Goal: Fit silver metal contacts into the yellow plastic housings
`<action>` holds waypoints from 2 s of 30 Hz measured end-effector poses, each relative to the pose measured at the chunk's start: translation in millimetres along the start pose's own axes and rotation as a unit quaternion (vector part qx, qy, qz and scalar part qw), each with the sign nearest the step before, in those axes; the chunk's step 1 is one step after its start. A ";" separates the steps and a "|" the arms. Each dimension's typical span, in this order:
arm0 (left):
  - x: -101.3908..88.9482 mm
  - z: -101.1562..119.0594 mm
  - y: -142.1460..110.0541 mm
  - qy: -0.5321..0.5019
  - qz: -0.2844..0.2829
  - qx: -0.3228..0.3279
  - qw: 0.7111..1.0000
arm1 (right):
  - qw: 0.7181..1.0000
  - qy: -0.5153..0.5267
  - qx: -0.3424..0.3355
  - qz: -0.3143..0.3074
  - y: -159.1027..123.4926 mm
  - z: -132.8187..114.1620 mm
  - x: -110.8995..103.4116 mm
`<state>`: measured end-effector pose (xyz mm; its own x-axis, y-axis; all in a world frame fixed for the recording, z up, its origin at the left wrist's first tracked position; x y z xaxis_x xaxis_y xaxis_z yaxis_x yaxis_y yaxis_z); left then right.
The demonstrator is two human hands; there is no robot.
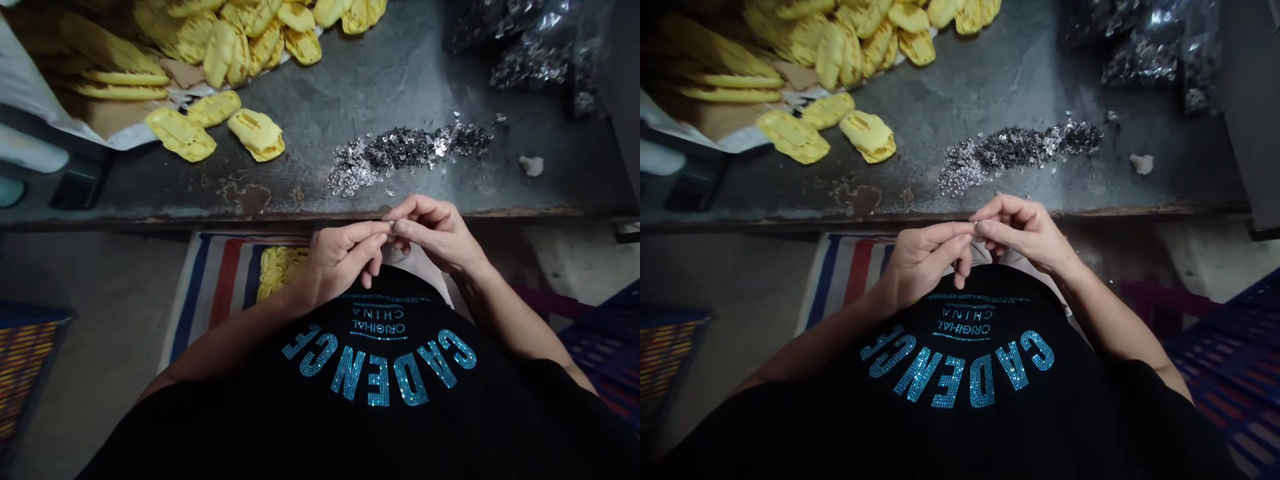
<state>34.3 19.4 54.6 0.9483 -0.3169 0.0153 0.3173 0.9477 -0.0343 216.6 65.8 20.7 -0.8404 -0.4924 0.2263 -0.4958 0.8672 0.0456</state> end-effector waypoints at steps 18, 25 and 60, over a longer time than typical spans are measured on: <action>-10.3 -23.3 0.8 -0.337 0.031 -0.054 0.940 | 0.996 -0.068 -0.026 0.060 16.1 6.5 26.5; -25.8 -37.5 5.2 -0.349 0.034 -0.017 0.936 | 0.993 -0.113 -0.039 0.019 35.4 22.0 34.0; -151.7 -36.4 20.9 0.017 0.370 0.161 0.915 | 0.975 -0.207 -0.055 -0.054 219.2 2.7 80.8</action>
<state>-102.8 86.0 15.2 0.9044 0.4198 0.0760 -0.4238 0.8637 0.2727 39.4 216.0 46.4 -0.8123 -0.5492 -0.1963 -0.5789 0.8002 0.1567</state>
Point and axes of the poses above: each hand's wrist, its own y-axis towards the middle knuckle, its own x-axis out of the palm, z = x × y, the point moved 4 cm from there along y, towards the middle knuckle, and after that the axes turned 9 degrees about -y, right-handed, at the moved point
